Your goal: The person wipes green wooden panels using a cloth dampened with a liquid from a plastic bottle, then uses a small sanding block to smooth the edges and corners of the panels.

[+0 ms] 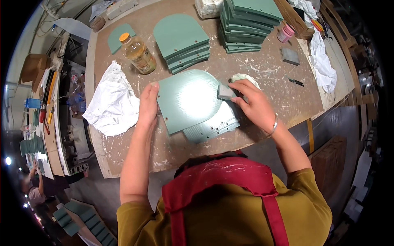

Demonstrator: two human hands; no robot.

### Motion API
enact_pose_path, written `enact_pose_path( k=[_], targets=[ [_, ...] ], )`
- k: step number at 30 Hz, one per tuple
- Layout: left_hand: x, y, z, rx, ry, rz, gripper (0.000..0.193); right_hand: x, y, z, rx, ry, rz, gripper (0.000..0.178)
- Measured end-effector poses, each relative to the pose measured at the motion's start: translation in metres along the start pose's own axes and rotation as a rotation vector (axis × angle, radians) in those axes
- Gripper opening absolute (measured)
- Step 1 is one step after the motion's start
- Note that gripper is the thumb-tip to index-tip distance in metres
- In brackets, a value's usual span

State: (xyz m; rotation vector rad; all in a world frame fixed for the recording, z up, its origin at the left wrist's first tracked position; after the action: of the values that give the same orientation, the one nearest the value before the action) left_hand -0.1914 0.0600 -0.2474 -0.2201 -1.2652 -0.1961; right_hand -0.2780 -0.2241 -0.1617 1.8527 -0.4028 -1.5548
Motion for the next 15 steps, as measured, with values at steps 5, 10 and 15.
enact_pose_path(
  k=[5, 10, 15],
  targets=[
    [-0.007, 0.003, 0.004, 0.045, -0.004, 0.015, 0.028, 0.007, -0.013, 0.017, -0.049, -0.090, -0.044, 0.033],
    [-0.013, 0.005, 0.005, 0.030, 0.013, 0.031, 0.028, -0.005, -0.004, 0.021, -0.054, -0.036, -0.044, 0.034],
    [-0.009, 0.006, 0.007, 0.036, 0.024, 0.015, 0.027, -0.018, 0.000, 0.017, 0.032, 0.041, 0.091, 0.035]
  ],
)
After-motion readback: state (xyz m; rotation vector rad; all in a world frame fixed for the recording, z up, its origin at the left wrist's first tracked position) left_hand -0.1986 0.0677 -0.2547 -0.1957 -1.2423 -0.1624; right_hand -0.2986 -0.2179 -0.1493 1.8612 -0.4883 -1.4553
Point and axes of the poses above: each hand's wrist, its own z-axis away from the middle knuckle, its own y-axis out of the back of the hand, x = y × z, the point moved 8 cm from there along -z, towards the middle knuckle, and after that the axes turned 11 degrees about -x, right-handed, at the moved point
